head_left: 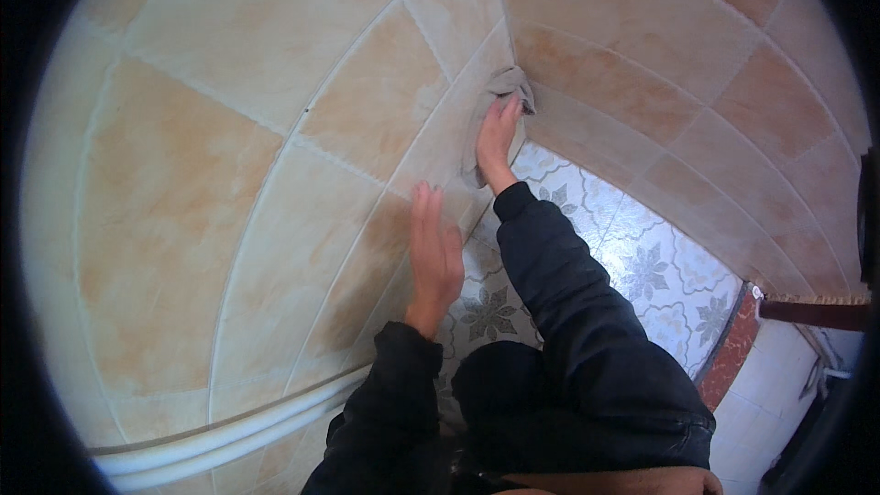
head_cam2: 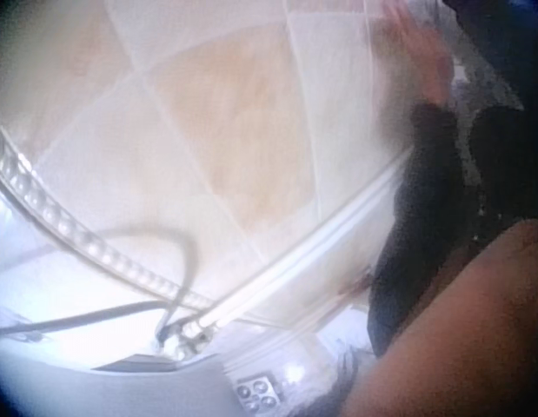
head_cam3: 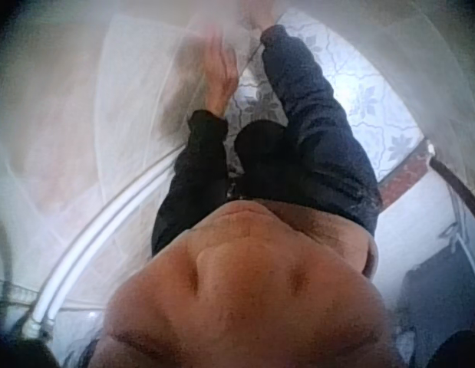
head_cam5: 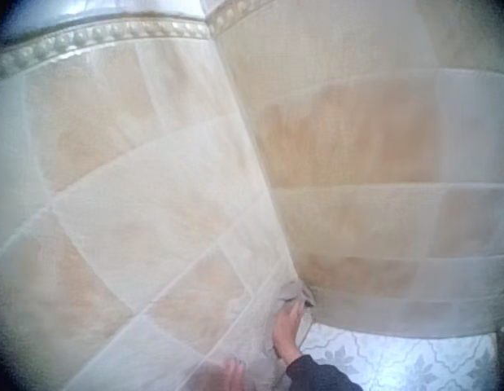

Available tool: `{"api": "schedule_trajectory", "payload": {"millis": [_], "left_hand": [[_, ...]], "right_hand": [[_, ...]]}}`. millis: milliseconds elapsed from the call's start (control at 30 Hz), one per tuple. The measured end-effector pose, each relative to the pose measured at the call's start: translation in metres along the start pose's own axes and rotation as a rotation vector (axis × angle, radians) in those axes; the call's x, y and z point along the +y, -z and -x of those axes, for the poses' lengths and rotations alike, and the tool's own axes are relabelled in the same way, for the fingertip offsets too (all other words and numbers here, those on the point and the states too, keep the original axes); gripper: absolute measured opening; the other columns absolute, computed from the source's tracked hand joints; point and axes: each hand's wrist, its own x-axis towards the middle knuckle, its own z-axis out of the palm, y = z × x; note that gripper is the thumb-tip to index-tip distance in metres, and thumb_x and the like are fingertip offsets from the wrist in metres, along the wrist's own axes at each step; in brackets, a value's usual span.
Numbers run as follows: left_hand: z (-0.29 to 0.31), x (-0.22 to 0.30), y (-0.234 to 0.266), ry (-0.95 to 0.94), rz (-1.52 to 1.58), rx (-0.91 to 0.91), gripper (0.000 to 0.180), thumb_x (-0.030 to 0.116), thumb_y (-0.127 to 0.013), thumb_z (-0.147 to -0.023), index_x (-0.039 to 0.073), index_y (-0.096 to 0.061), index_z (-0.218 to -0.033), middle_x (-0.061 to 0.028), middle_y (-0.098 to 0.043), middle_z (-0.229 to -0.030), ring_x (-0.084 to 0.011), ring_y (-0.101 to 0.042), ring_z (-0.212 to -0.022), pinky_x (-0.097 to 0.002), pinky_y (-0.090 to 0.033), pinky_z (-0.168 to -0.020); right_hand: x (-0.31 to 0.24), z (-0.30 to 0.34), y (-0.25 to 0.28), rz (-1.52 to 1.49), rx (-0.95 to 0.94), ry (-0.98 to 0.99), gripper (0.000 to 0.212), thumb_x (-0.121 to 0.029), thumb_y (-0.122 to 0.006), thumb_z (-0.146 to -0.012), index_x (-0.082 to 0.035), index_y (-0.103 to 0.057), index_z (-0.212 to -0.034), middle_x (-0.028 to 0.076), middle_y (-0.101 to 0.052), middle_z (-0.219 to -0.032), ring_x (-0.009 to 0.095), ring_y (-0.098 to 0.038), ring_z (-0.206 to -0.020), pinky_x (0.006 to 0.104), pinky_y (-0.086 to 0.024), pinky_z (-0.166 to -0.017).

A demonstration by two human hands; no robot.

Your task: The person wipes the tiled walls and pipes in a bathroom using a cloth, then moves to wipe the floor around the toilet and other fixtures.

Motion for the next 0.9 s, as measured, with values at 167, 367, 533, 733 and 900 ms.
{"api": "schedule_trajectory", "payload": {"millis": [167,367,533,733,900], "left_hand": [[0.015,-0.015,-0.011,0.083,0.0,-0.053,0.049,0.008,-0.046,-0.096,-0.005,-0.041,-0.142,-0.0273,-0.036,-0.151,-0.0425,-0.032,-0.142,-0.0475,-0.023,-0.117],[0.038,-0.015,-0.012,0.253,-0.004,-0.112,0.047,0.009,-0.046,-0.097,-0.005,-0.042,-0.141,-0.027,-0.039,-0.149,-0.0415,-0.034,-0.141,-0.0454,-0.025,-0.117],[0.051,-0.009,-0.011,0.359,0.012,-0.087,0.046,0.011,-0.048,-0.098,-0.004,-0.043,-0.141,-0.0268,-0.042,-0.146,-0.0399,-0.037,-0.139,-0.0432,-0.028,-0.116],[0.039,-0.001,0.003,0.446,-0.055,-0.168,0.043,0.017,-0.051,-0.098,-0.002,-0.049,-0.137,-0.0258,-0.049,-0.14,-0.0399,-0.045,-0.132,-0.0434,-0.034,-0.112],[0.007,0.008,0.022,0.336,-0.207,-0.433,0.04,0.016,-0.052,-0.098,-0.001,-0.051,-0.133,-0.026,-0.053,-0.133,-0.0418,-0.049,-0.125,-0.0452,-0.039,-0.107]], "right_hand": [[0.066,-0.028,0.003,-0.104,0.062,-0.219,0.064,-0.03,-0.041,-0.103,0.011,-0.022,-0.149,0.031,-0.02,-0.156,0.041,-0.018,-0.147,0.0439,-0.015,-0.121],[0.136,-0.025,0.002,-0.119,0.03,-0.219,0.066,-0.034,-0.042,-0.103,0.009,-0.024,-0.149,0.027,-0.025,-0.156,0.037,-0.025,-0.145,0.042,-0.02,-0.119],[0.218,0.046,0.009,-0.669,-0.221,-0.677,0.061,-0.044,-0.035,-0.105,-0.001,-0.033,-0.148,0.015,-0.038,-0.151,0.028,-0.037,-0.137,0.0393,-0.031,-0.113],[0.22,0.164,-0.023,-0.607,-0.463,-0.916,0.063,-0.055,-0.031,-0.101,-0.008,-0.044,-0.142,0.012,-0.051,-0.14,0.027,-0.049,-0.126,0.04,-0.039,-0.107],[0.121,0.167,0.007,-0.213,-0.942,-0.361,0.058,-0.05,-0.037,-0.101,-0.005,-0.047,-0.136,0.013,-0.055,-0.131,0.028,-0.054,-0.12,0.0406,-0.043,-0.102]]}}
